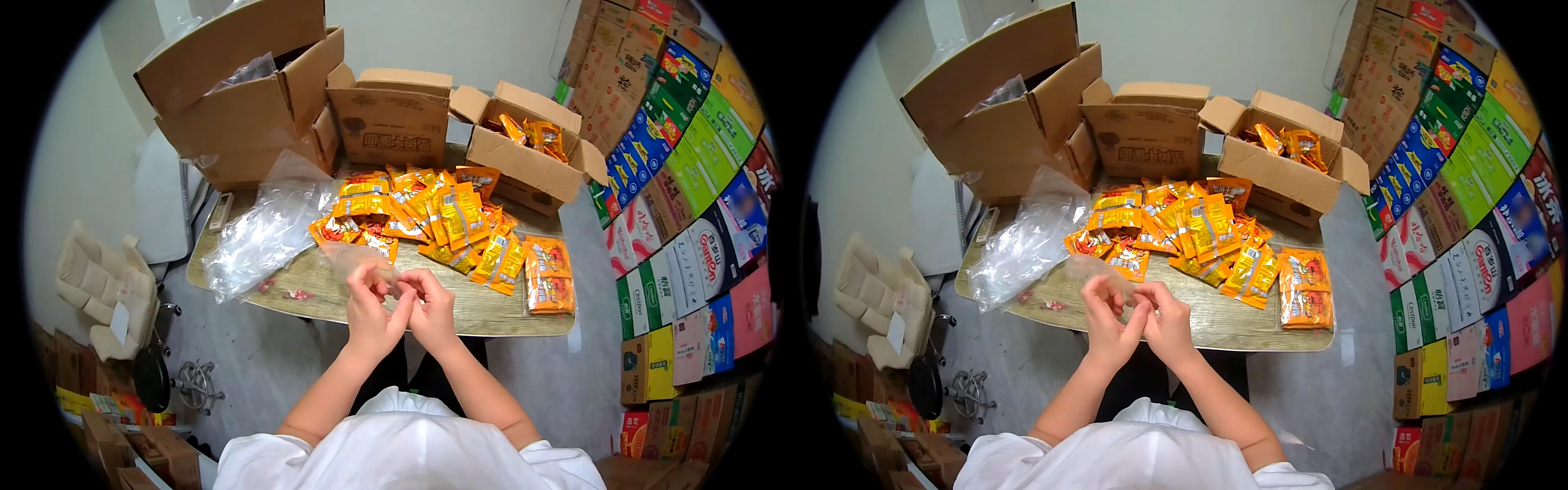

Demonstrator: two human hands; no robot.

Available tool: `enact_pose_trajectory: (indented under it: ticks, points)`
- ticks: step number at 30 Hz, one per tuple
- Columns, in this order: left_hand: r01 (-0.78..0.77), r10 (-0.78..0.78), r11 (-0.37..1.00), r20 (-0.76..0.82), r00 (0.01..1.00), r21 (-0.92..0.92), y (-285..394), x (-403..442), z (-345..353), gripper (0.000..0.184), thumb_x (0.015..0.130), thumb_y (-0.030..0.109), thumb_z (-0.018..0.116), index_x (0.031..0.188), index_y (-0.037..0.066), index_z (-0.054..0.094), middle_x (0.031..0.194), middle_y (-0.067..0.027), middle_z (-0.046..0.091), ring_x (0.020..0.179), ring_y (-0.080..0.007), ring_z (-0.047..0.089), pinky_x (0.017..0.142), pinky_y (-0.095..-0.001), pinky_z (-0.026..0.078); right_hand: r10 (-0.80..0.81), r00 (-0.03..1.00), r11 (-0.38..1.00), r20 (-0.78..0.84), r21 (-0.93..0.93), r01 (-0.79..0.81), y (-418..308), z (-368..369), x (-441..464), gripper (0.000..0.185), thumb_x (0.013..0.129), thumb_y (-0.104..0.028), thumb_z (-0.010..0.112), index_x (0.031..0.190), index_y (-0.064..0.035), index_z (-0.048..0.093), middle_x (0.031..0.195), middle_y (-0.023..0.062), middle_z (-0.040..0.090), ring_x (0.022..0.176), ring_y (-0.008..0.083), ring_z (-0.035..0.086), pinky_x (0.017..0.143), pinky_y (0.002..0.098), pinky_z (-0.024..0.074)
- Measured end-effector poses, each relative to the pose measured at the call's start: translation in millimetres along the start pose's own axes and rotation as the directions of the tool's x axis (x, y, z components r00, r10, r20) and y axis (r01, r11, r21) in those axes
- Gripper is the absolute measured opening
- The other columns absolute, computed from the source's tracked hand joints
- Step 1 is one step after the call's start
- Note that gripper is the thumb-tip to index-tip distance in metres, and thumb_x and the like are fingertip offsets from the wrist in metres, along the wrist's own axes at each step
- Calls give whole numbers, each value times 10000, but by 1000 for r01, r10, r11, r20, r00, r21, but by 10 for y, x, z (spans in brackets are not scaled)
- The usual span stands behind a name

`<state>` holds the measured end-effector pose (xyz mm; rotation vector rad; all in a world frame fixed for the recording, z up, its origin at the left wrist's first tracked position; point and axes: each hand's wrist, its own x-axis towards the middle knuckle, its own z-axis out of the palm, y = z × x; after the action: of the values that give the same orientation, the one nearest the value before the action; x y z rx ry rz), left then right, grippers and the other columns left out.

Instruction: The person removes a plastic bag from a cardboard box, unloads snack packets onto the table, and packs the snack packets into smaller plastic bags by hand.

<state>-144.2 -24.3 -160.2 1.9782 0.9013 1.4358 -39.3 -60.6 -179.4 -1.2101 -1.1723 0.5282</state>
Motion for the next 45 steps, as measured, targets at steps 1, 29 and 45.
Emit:
enact_pose_trajectory:
  ticks: [1,29,45]
  points:
    - [-2,2,1000,1,1000,-3,-6,-43,-8,571,778,166,762,1172,1,383,748,-66,459,624,-184,483,539,-321,407,-2,1000,1000,-3,-2,2,4,11,-8,201,852,59,563,1044,-1,554,912,138,696,858,186,697,746,301,543]
    - [-166,93,942,246,965,293,110,-12,-163,115,744,27,610,705,7,503,716,-130,504,689,-334,519,619,-430,410,125,991,932,42,-346,-103,217,-140,-1,203,749,-35,664,940,-12,599,895,133,607,677,239,616,631,333,507]
    - [49,-128,959,272,954,278,-469,-118,57,145,856,81,559,762,-11,500,816,-183,515,755,-381,551,656,-462,448,-51,987,766,-151,-640,-58,481,-662,141,174,754,-109,647,913,-40,622,1115,131,596,1080,325,543,910,418,448]
